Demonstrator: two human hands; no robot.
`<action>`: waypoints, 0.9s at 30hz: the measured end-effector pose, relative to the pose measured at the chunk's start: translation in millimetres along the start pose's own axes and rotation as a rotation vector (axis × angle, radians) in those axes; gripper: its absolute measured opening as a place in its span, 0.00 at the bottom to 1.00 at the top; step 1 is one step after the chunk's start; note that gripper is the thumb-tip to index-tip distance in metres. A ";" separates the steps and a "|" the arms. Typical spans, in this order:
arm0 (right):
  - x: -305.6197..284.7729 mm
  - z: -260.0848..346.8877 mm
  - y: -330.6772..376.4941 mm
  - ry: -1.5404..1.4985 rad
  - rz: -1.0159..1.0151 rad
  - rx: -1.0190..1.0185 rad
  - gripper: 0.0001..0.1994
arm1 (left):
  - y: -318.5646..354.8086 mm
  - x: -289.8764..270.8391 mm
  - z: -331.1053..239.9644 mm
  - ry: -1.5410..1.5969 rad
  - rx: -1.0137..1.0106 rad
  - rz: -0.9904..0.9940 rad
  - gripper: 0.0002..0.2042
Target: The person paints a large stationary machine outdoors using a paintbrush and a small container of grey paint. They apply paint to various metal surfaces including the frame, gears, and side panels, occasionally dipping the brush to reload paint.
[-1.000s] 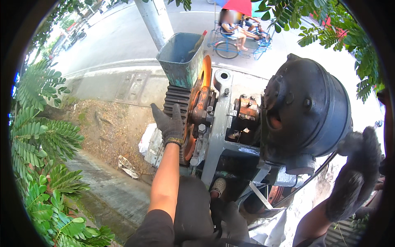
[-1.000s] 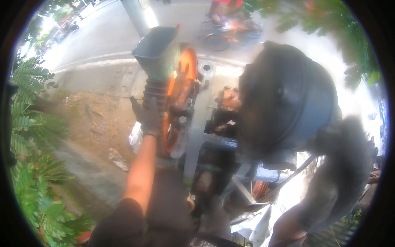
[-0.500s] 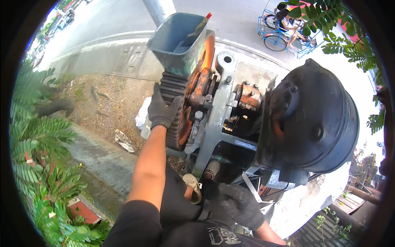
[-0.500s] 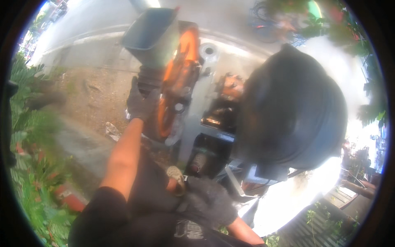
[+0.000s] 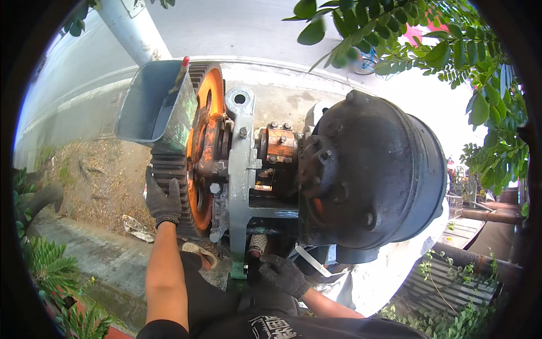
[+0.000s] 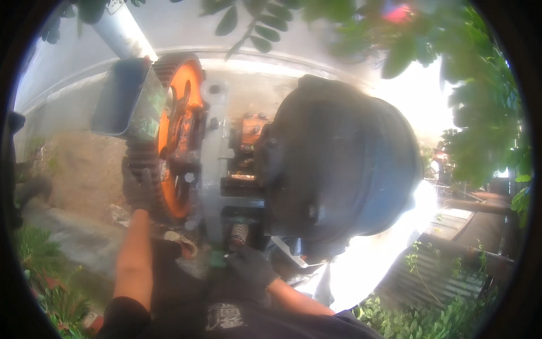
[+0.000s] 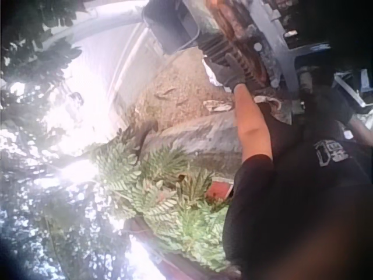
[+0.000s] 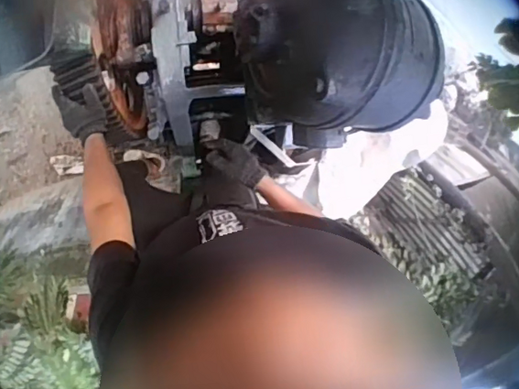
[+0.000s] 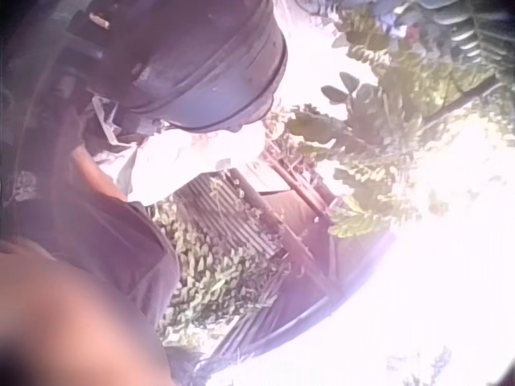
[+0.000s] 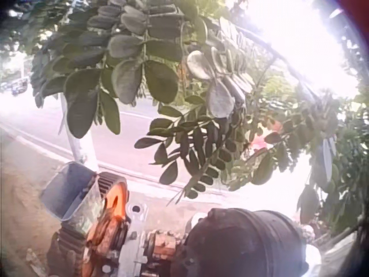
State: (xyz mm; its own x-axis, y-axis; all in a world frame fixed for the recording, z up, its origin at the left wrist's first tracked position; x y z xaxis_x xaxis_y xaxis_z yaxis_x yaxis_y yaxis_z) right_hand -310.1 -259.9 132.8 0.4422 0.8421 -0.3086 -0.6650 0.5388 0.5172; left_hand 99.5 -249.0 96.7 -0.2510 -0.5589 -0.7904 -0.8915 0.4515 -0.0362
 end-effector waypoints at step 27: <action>33.7 -165.4 41.2 -0.084 -0.208 -0.025 0.19 | 29.6 -4.0 6.1 -0.160 0.019 0.028 0.65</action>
State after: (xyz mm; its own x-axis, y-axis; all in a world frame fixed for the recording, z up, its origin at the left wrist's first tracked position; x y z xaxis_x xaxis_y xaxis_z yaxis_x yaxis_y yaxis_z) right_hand -422.1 -205.5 11.7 0.6194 0.7086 -0.3381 -0.5686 0.7018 0.4291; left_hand 76.4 -229.1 95.0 -0.2106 -0.4283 -0.8787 -0.8773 0.4793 -0.0233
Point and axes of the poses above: each hand's wrist, its own y-axis away from the middle knuckle, its own x-axis out of the palm, z = x × y, the point moved 6 cm from there along -y, towards the middle knuckle, and after that the axes turned 10 degrees about -x, right-handed, at the moved point
